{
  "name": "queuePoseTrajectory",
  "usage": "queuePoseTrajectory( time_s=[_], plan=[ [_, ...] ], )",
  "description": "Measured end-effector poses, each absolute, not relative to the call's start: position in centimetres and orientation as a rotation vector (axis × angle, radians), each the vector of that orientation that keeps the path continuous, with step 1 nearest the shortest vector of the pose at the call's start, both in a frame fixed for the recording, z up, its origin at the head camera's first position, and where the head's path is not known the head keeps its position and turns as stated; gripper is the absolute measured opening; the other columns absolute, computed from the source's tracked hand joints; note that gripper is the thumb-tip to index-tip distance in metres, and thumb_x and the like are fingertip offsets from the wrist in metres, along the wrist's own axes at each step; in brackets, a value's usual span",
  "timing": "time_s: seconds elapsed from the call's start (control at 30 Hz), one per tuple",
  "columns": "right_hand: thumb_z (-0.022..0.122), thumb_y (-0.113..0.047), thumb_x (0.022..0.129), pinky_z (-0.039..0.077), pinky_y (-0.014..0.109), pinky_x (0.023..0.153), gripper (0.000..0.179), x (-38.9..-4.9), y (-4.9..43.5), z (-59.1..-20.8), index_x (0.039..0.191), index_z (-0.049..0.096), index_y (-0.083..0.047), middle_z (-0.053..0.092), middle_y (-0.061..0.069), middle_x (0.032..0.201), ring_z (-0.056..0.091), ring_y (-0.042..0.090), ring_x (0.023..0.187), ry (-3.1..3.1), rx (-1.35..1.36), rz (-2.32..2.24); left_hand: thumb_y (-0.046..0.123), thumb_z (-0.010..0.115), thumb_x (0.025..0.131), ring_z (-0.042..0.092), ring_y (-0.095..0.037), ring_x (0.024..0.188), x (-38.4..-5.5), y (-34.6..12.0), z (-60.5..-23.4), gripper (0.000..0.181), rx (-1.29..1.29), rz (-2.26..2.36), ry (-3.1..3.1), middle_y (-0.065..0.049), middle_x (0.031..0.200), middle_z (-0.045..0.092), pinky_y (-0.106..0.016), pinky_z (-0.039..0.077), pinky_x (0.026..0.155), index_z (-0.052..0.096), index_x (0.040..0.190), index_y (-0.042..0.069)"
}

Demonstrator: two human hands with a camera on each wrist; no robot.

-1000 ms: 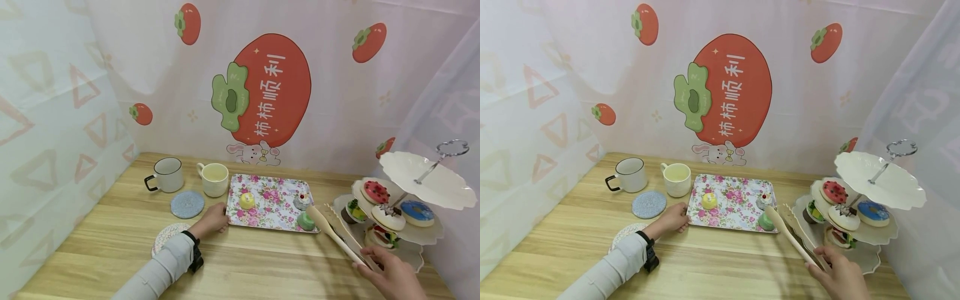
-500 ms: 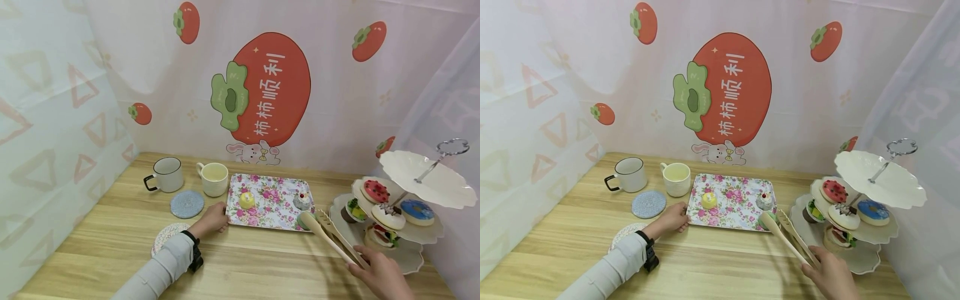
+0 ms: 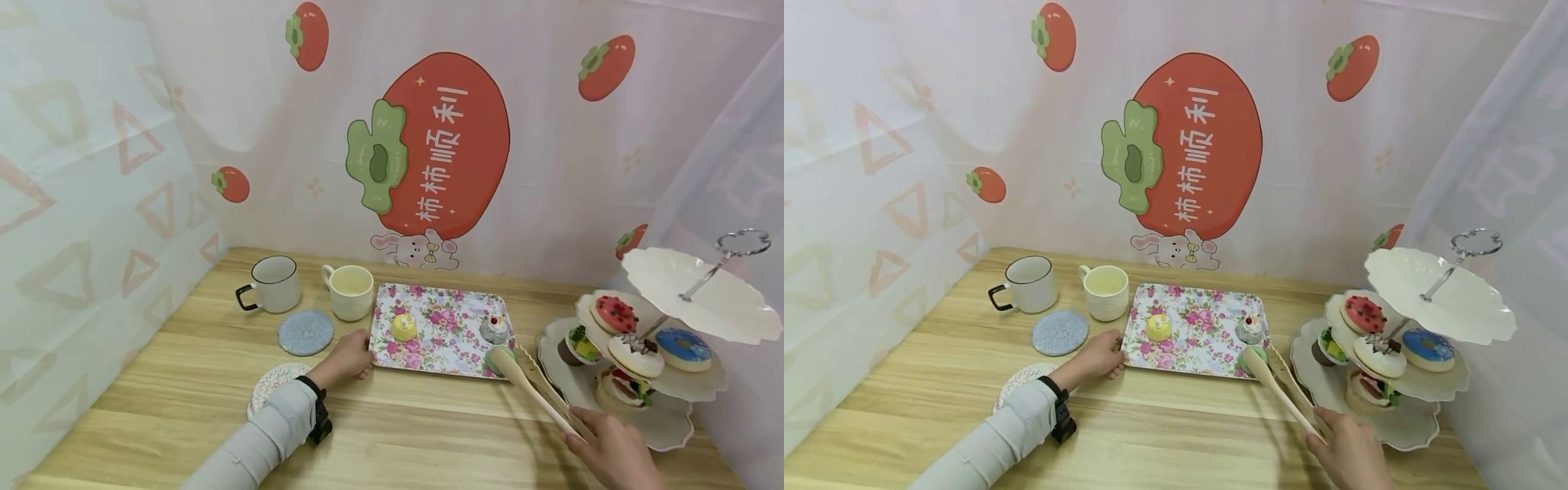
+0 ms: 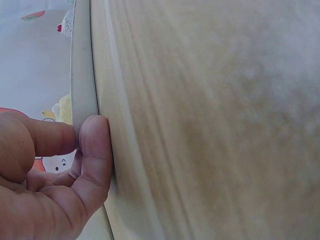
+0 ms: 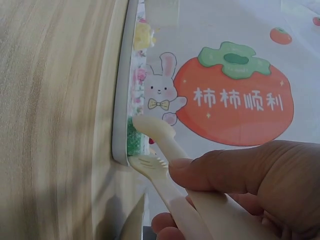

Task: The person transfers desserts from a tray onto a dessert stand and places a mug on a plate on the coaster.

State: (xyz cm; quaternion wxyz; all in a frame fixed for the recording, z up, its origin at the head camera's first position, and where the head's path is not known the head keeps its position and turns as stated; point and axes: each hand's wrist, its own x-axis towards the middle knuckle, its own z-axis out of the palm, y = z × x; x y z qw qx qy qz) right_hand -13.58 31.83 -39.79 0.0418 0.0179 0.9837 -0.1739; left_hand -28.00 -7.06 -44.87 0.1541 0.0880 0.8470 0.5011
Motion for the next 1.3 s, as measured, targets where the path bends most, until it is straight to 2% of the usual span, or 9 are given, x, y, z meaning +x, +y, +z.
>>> queuePoseTrajectory(
  time_s=[0.2,0.43,0.5,0.77,1.0,1.17,1.3],
  plan=[
    [0.073,-0.026,0.079,0.047,0.053,0.065,0.052,-13.6,31.8,-39.8,0.115,0.06,0.009,0.064,0.026,0.098,0.061,0.041,0.079,3.032,0.038,-0.526,-0.003,0.049,0.091,0.051,-0.017,0.05,-28.0,-7.0,-44.9,0.012,0.231,1.427,2.436,-0.014,0.068,0.056,-0.027,0.046,0.044,0.048,0.102,-0.006],
    [0.073,-0.029,0.078,0.047,0.055,0.067,0.054,-13.3,31.8,-39.8,0.114,0.06,0.009,0.063,0.027,0.101,0.061,0.043,0.08,2.995,0.075,-0.508,-0.003,0.051,0.09,0.054,-0.018,0.052,-28.1,-6.9,-45.1,0.004,0.255,1.393,2.463,-0.013,0.068,0.056,-0.029,0.049,0.045,0.048,0.093,-0.003],
    [0.073,-0.03,0.079,0.047,0.055,0.069,0.054,-13.1,31.8,-39.6,0.114,0.06,0.009,0.062,0.027,0.102,0.06,0.044,0.081,2.988,0.062,-0.495,-0.004,0.051,0.089,0.054,-0.018,0.053,-28.1,-6.9,-45.2,0.005,0.254,1.384,2.466,-0.012,0.068,0.056,-0.029,0.049,0.045,0.049,0.094,-0.003],
    [0.074,-0.023,0.079,0.049,0.053,0.065,0.048,-12.6,31.3,-37.5,0.114,0.061,0.007,0.063,0.028,0.097,0.063,0.037,0.074,3.07,-0.017,-0.477,-0.003,0.051,0.089,0.054,-0.018,0.053,-28.1,-7.0,-45.1,0.005,0.256,1.402,2.456,-0.013,0.068,0.056,-0.028,0.048,0.045,0.049,0.094,-0.003],
    [0.075,-0.025,0.078,0.05,0.052,0.064,0.049,-12.2,31.4,-35.2,0.114,0.062,0.006,0.063,0.028,0.1,0.063,0.037,0.081,3.131,-0.06,-0.436,-0.003,0.051,0.09,0.053,-0.018,0.053,-28.2,-7.1,-45.0,0.005,0.254,1.415,2.454,-0.013,0.068,0.056,-0.028,0.048,0.045,0.048,0.095,-0.004],
    [0.074,-0.029,0.079,0.044,0.037,0.052,0.051,-11.8,31.7,-33.6,0.116,0.062,0.004,0.064,0.026,0.096,0.056,0.021,0.064,3.152,-0.05,-0.408,-0.002,0.05,0.091,0.054,-0.018,0.053,-28.5,-7.0,-45.1,0.006,0.257,1.383,2.463,-0.012,0.069,0.056,-0.028,0.049,0.046,0.048,0.095,-0.004],
    [0.075,-0.026,0.078,0.035,0.031,0.048,0.05,-11.4,32.1,-32.5,0.116,0.062,0.004,0.065,0.022,0.087,0.047,0.019,0.057,3.225,-0.051,-0.383,-0.002,0.051,0.09,0.054,-0.018,0.052,-28.6,-6.8,-45.1,0.006,0.251,1.374,2.467,-0.012,0.067,0.056,-0.028,0.048,0.045,0.048,0.095,-0.004]
  ],
)
